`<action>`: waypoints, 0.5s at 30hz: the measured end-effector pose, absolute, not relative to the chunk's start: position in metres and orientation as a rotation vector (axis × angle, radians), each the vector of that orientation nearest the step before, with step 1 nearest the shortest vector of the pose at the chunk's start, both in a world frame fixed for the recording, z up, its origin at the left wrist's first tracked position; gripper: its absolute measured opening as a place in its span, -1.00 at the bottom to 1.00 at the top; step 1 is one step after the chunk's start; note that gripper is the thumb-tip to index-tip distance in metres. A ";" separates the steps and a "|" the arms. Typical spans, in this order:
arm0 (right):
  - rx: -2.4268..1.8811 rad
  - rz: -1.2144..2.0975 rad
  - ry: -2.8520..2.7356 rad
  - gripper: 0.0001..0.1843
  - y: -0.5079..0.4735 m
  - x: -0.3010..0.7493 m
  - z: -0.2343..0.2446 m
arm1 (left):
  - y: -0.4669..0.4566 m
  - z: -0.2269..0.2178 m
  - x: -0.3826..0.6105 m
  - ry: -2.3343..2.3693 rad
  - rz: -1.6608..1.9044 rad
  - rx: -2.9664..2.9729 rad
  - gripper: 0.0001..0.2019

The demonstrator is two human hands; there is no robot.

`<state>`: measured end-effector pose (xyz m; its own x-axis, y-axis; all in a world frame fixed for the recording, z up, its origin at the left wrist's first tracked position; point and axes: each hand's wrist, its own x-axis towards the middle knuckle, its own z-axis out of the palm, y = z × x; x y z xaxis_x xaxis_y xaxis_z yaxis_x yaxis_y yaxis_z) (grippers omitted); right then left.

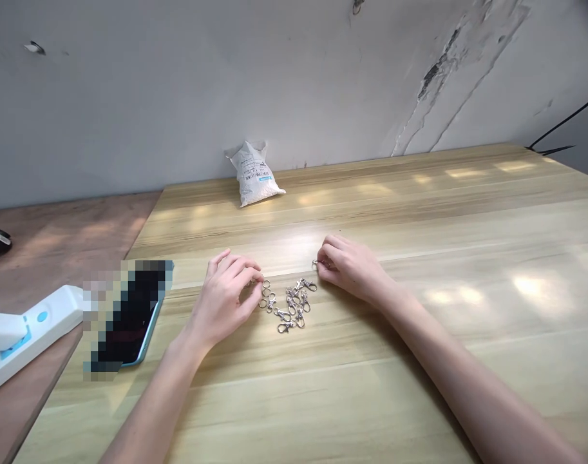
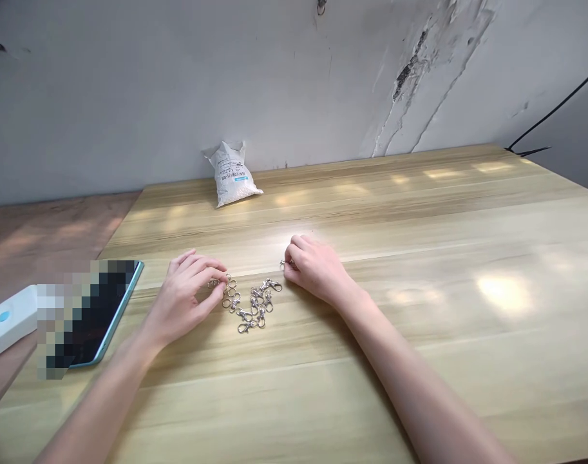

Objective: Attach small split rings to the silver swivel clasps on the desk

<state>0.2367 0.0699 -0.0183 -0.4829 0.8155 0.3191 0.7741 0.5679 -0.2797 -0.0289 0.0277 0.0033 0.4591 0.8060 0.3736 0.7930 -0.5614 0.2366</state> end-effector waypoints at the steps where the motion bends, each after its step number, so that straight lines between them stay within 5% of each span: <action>1: -1.271 0.194 -2.363 -0.95 0.067 0.233 -0.017 | 0.026 0.003 -0.026 1.451 0.726 2.643 -0.90; 6: -1.114 0.559 -2.255 -0.93 0.050 0.216 -0.020 | 0.017 -0.002 -0.007 1.373 0.780 2.554 -0.89; 15: -1.160 0.719 -2.232 -0.84 0.053 0.228 -0.011 | 0.017 -0.008 -0.005 1.364 0.704 2.558 -0.88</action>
<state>0.2277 0.0531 -0.0110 -0.4985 0.8433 0.2006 0.5675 0.4924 -0.6599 -0.0050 0.0166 -0.0081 0.4737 0.8164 0.3303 0.7420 -0.5720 0.3498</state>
